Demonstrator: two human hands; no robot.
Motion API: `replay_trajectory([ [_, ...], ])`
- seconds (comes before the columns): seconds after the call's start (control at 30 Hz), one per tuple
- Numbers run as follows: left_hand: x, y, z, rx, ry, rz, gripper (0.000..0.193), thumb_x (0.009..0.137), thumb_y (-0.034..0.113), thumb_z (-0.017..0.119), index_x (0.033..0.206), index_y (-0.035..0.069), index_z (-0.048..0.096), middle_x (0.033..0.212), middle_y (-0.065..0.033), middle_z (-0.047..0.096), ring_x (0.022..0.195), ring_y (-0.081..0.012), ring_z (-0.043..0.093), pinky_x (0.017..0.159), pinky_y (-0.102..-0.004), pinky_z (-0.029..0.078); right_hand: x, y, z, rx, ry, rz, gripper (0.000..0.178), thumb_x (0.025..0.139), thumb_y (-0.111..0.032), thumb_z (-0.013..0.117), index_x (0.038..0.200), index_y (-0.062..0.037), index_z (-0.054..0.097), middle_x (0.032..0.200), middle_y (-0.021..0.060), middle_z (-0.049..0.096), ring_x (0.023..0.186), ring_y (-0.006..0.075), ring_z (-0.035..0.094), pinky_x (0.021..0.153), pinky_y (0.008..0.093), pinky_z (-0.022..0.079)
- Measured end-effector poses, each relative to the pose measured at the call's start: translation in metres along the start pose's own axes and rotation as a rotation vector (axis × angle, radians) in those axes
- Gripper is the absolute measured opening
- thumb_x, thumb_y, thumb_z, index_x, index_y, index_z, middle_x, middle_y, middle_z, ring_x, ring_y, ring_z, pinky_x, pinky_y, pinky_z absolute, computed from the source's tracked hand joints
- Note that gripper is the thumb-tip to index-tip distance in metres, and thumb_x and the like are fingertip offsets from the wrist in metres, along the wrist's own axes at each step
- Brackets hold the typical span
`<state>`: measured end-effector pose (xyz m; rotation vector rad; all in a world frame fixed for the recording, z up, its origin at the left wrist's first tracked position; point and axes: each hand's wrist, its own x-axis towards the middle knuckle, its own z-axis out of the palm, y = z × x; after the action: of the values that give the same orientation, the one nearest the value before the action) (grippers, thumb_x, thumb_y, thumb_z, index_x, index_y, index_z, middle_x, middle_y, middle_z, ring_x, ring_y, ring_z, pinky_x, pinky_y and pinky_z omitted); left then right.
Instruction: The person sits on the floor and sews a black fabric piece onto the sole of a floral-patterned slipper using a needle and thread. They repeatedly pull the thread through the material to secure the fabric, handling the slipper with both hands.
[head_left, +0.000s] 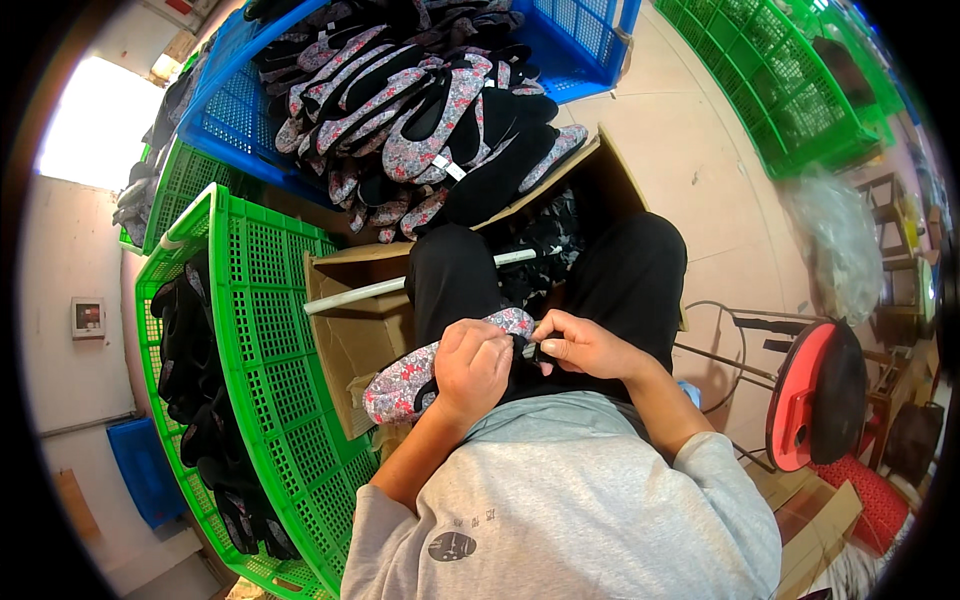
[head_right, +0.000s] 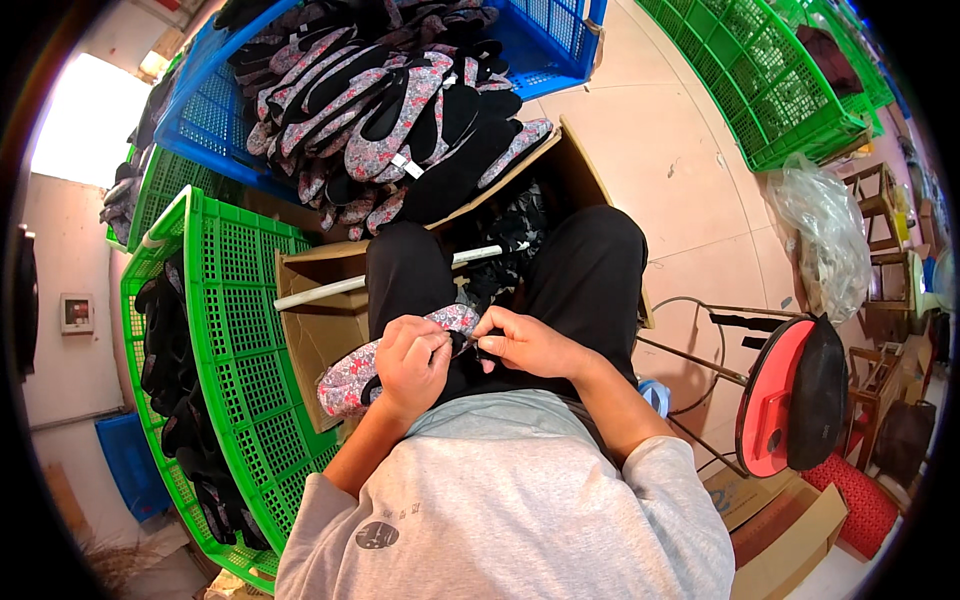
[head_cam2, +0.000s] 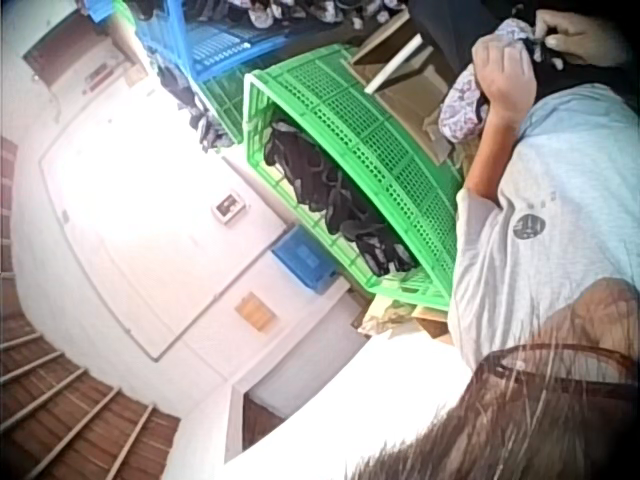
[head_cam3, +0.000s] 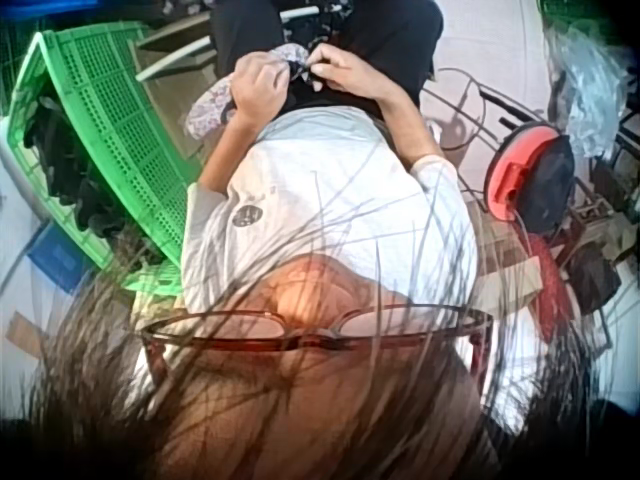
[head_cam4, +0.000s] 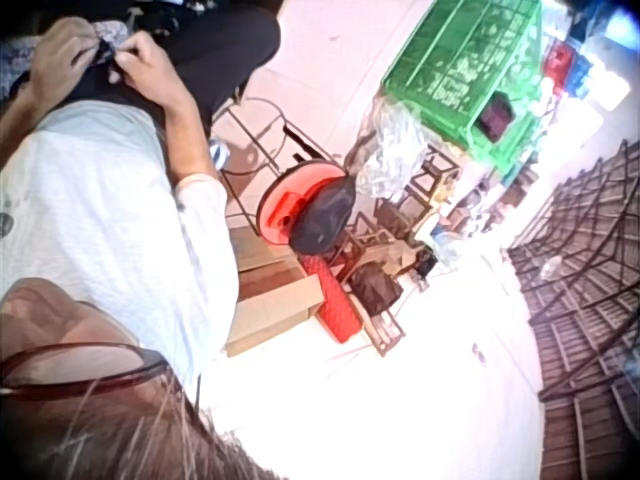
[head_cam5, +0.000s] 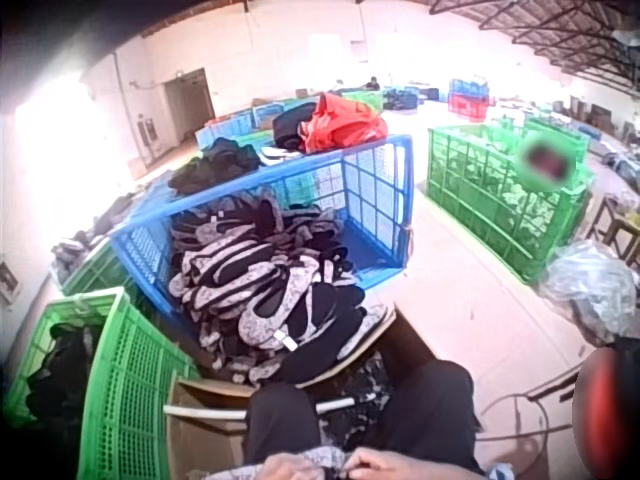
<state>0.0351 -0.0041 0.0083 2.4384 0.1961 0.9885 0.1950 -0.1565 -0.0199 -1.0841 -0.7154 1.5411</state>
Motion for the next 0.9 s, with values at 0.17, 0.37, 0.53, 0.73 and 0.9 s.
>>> replay_trajectory([
  [0.17,-0.001,-0.001,0.0,-0.01,-0.004,0.007,0.027,0.061,-0.008,0.077,0.077,0.004,0.059,0.081,-0.0089,0.063,0.076,-0.0287,0.063,0.067,-0.0375,0.051,0.001,-0.001,0.002,0.014,0.001,-0.027,0.018,0.106,-0.023,0.049,0.115,-0.0071,0.05,0.082,0.002,0.063,0.055,0.0019,0.04,0.051,0.0173,0.034],
  [0.37,-0.003,-0.001,0.001,-0.003,0.003,0.026,0.026,0.061,-0.008,0.076,0.078,0.004,0.06,0.081,-0.0087,0.063,0.075,-0.0287,0.063,0.068,-0.0379,0.051,0.003,0.0,0.006,0.071,0.103,-0.074,0.013,0.105,-0.018,0.05,0.112,-0.0075,0.053,0.08,0.0016,0.062,0.055,0.0019,0.042,0.049,0.0177,0.034],
  [0.53,-0.003,-0.001,-0.001,-0.03,0.014,0.054,0.026,0.062,-0.009,0.076,0.079,0.003,0.06,0.081,-0.0091,0.062,0.075,-0.0292,0.062,0.067,-0.0379,0.051,0.009,0.008,-0.003,0.356,0.462,-0.095,0.014,0.104,-0.019,0.052,0.114,-0.0085,0.053,0.084,0.0047,0.063,0.048,0.0023,0.038,0.04,0.0167,0.029],
  [0.73,-0.005,0.0,-0.005,-0.06,0.028,0.098,0.025,0.062,-0.009,0.077,0.078,0.002,0.061,0.083,-0.0094,0.062,0.074,-0.0296,0.061,0.067,-0.0385,0.051,0.009,-0.007,0.001,-0.026,0.39,-0.079,0.025,0.095,-0.015,0.068,0.117,-0.0069,0.062,0.085,-0.0006,0.061,0.064,0.0039,0.051,0.058,0.0196,0.043],
  [0.9,-0.005,0.001,-0.007,-0.071,0.016,0.113,0.026,0.062,-0.009,0.077,0.078,0.003,0.061,0.083,-0.0093,0.062,0.075,-0.0294,0.061,0.068,-0.0385,0.052,0.019,-0.012,-0.001,-0.205,0.192,-0.057,0.015,0.094,-0.014,0.07,0.104,-0.0039,0.065,0.084,-0.0008,0.061,0.068,0.0057,0.054,0.064,0.0221,0.047],
])
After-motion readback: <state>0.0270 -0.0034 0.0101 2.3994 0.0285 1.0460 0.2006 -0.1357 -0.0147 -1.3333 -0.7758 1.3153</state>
